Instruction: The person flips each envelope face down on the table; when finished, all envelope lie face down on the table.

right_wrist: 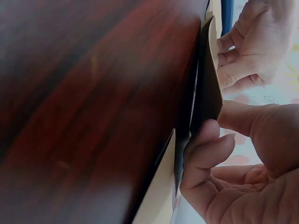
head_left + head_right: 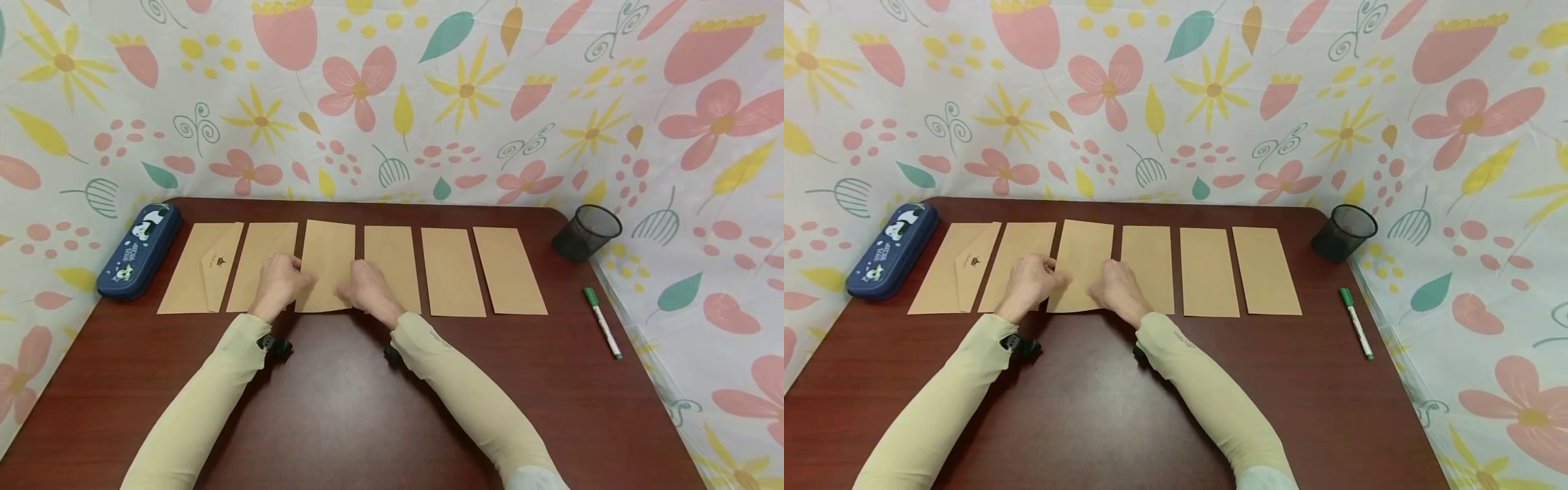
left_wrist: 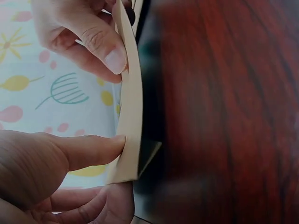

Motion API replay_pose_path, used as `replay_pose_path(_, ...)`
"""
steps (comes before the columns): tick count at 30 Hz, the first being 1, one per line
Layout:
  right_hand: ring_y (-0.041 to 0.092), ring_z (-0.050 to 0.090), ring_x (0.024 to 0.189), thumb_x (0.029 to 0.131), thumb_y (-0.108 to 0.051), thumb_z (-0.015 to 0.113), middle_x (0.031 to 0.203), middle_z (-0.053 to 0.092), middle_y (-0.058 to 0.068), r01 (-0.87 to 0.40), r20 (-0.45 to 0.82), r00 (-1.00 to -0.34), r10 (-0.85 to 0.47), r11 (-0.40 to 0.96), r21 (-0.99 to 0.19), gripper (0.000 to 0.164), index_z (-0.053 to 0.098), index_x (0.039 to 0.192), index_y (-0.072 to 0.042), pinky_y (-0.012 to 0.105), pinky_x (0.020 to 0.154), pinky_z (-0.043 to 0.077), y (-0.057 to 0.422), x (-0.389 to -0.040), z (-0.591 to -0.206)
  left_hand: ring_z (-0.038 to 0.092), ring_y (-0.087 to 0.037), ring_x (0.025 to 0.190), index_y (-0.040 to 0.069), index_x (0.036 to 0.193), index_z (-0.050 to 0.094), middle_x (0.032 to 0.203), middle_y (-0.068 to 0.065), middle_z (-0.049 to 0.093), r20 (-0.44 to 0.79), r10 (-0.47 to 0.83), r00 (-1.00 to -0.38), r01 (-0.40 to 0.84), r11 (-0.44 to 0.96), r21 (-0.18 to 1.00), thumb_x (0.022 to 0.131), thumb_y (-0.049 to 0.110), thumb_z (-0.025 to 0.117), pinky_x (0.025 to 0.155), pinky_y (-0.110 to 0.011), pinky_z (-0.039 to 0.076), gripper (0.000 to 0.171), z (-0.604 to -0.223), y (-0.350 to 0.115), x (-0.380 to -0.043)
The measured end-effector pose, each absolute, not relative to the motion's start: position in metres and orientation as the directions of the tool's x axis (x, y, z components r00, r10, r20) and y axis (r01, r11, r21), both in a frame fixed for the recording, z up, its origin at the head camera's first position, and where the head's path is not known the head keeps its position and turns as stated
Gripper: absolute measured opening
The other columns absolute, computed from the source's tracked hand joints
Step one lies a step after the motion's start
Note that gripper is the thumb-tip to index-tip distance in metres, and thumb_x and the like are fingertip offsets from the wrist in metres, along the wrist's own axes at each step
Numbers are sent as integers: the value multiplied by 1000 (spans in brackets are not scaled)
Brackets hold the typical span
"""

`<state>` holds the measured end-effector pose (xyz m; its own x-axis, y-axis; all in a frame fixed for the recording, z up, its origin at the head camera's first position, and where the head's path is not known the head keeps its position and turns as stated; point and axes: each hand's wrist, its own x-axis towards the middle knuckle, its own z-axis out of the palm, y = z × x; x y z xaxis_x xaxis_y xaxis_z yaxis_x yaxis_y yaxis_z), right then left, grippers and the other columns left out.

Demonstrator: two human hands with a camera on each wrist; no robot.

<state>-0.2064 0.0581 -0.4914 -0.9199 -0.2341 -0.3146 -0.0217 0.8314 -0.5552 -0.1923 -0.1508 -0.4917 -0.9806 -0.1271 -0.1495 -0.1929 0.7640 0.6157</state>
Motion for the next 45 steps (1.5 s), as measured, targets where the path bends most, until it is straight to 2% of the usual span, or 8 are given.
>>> replay_pose_path(6,12,57,54,92,-26,84,63,61,-2,-62,-323,-912,-252,865,-498,25,71,81,-8,25,49,49,54,-211,-496,63,-36,94,-1,87,79,98,-20,72,-111,-96,-989,-143,793,592,86,30,86,71,-41,54,31,-488,-149,-193)
replay_pose_path(9,11,52,53,93,-25,83,60,54,-4,-84,-308,-915,-260,871,-484,27,69,77,-9,24,48,45,54,-211,-496,44,-23,69,8,59,58,68,-3,48,-93,-70,-993,-110,819,563,87,28,84,52,-32,38,43,-493,-150,-197)
replay_pose_path(17,10,55,51,92,-26,85,59,58,-4,-112,-297,-914,-275,877,-467,28,70,74,-12,23,48,45,57,-208,-499,27,-14,58,18,51,38,60,7,27,-56,-48,-997,-70,845,530,83,27,79,44,-27,25,53,-505,-152,-199)
replay_pose_path(24,14,57,53,93,-25,82,61,59,0,-111,-292,-912,-287,860,-498,31,64,73,-11,27,52,49,57,-207,-489,39,-17,60,7,66,62,65,-1,49,-42,-73,-996,-84,825,558,87,34,81,49,-31,34,39,-487,-152,-187)
replay_pose_path(30,11,47,56,97,-36,78,66,50,-4,-154,-219,-921,-321,818,-554,49,70,127,1,28,57,46,49,-197,-476,73,-35,76,-5,109,79,89,-23,79,67,-184,-981,-103,776,622,96,29,79,67,-46,55,37,-431,-160,-156)
replay_pose_path(36,21,73,103,101,-41,78,94,80,12,-177,-235,-911,-340,834,-522,73,56,156,1,34,104,60,18,-167,-422,77,-46,98,-7,127,75,104,-27,82,86,-215,-973,-111,758,643,100,27,75,88,-58,57,43,-409,-178,-141)
replay_pose_path(39,19,73,94,102,-43,77,105,80,11,-209,-233,-900,-368,834,-511,62,65,145,0,28,90,62,0,-161,-418,76,-46,98,-5,125,76,103,-27,82,99,-231,-968,-112,748,654,100,27,74,88,-56,56,41,-404,-183,-138)
replay_pose_path(45,5,40,47,101,-36,79,61,41,-6,-263,-226,-862,-454,780,-567,42,59,76,-9,21,45,34,-28,-167,-420,76,-48,96,-6,123,78,104,-30,81,151,-248,-957,-94,757,646,99,25,72,83,-54,56,39,-402,-192,-140)
